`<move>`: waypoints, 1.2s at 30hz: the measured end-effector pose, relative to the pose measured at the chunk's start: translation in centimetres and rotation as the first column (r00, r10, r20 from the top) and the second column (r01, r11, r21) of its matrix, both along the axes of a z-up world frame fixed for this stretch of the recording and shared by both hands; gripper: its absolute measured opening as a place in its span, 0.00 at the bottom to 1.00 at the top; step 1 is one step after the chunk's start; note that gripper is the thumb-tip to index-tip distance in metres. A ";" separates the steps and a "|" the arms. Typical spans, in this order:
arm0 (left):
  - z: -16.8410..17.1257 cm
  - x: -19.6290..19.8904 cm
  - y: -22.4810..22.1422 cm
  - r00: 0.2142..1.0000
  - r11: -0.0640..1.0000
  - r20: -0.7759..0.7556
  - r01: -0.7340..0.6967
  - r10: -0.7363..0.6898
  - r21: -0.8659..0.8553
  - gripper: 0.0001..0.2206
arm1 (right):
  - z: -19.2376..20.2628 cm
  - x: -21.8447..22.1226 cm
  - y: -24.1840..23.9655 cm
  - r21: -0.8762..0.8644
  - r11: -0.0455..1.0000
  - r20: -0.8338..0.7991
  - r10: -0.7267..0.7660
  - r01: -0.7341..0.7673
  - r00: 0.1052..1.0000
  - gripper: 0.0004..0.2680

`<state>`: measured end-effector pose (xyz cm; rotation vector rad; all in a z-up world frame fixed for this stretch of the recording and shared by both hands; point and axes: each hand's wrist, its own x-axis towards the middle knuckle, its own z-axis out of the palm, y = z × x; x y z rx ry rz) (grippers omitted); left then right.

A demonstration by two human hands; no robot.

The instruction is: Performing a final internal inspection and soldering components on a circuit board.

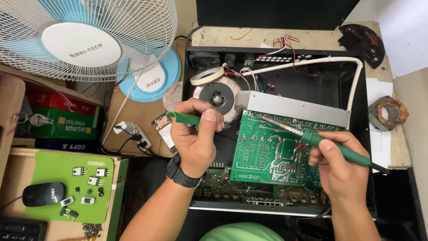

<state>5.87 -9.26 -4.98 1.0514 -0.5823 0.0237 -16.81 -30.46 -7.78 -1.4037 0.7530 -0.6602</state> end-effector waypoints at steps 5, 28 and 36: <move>0.1 0.1 0.0 1.000 1.000 0.002 0.000 0.000 0.002 0.03 | -0.8 -0.3 0.1 -0.072 0.997 0.055 0.026 -0.022 0.998 0.06; 0.0 -0.2 0.3 1.000 1.000 0.007 0.002 -0.003 0.030 0.04 | 1.6 -1.6 7.2 -0.719 0.687 -0.052 0.091 -0.101 0.994 0.13; -0.4 -0.2 0.2 1.000 1.000 0.014 -0.015 0.015 0.026 0.04 | 1.4 -1.1 8.2 -0.905 0.411 -0.031 0.202 -0.113 0.979 0.15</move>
